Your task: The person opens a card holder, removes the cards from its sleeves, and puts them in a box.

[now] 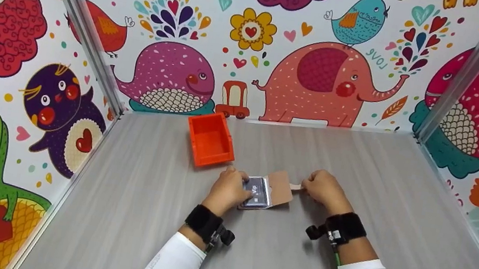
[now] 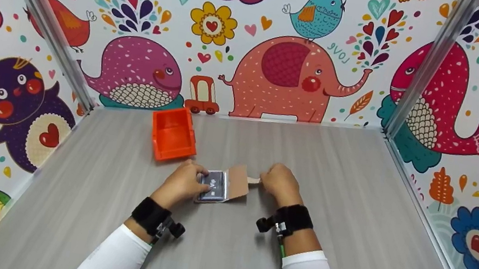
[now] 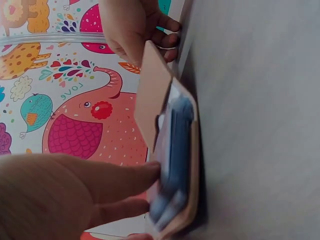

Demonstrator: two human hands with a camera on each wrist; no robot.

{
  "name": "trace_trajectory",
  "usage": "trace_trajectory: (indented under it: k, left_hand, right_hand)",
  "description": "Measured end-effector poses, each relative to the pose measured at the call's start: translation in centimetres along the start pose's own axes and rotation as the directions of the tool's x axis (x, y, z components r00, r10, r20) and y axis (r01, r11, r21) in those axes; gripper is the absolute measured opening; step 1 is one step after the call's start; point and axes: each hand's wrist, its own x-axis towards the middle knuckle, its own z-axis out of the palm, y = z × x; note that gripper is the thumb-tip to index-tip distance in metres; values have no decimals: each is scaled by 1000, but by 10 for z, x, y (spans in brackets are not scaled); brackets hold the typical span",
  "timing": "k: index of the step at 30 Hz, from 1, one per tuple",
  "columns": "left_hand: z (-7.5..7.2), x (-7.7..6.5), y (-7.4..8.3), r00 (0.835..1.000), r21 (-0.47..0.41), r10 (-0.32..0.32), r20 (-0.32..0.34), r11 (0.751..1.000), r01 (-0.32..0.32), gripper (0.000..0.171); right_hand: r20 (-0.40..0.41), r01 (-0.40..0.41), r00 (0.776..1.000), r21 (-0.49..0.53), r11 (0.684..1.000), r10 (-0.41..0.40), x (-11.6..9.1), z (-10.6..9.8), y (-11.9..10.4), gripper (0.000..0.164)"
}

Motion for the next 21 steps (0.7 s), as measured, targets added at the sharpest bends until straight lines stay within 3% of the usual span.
trace_trajectory:
  k: [5,9,12,15,16,18,21]
  left_hand:
    - [-1,-3,3,1000,34,6,-5,999,-6,45]
    - [0,-2,1,1000,30,6,-15,1000,-5,44]
    - [0,-2,1,1000,28,9,-19,1000,-9,44]
    - [0,-2,1,1000,35,14,-20,999,-13,44]
    - [0,-2,2,1000,39,15,-20,999,-15,43]
    - [0,-2,2,1000,48,19,-23,999,-17,42]
    - [-1,-3,3,999,53,26,-30,998,-25,39]
  right_hand:
    - [-61,38,997,-43,998,-40,-5,-2,-11,30]
    - [-168,97,980,-83,992,-110,-12,-3,-24,28]
    - [-297,183,932,-109,977,-207,-18,-1,-39,24]
    - [-386,290,866,-132,948,-318,-27,3,-56,16]
    - [-389,322,853,-134,937,-349,-30,6,-61,13]
    - [-353,379,847,-121,918,-396,-37,11,-72,11]
    - [-242,414,873,-92,906,-423,-43,22,-84,11]
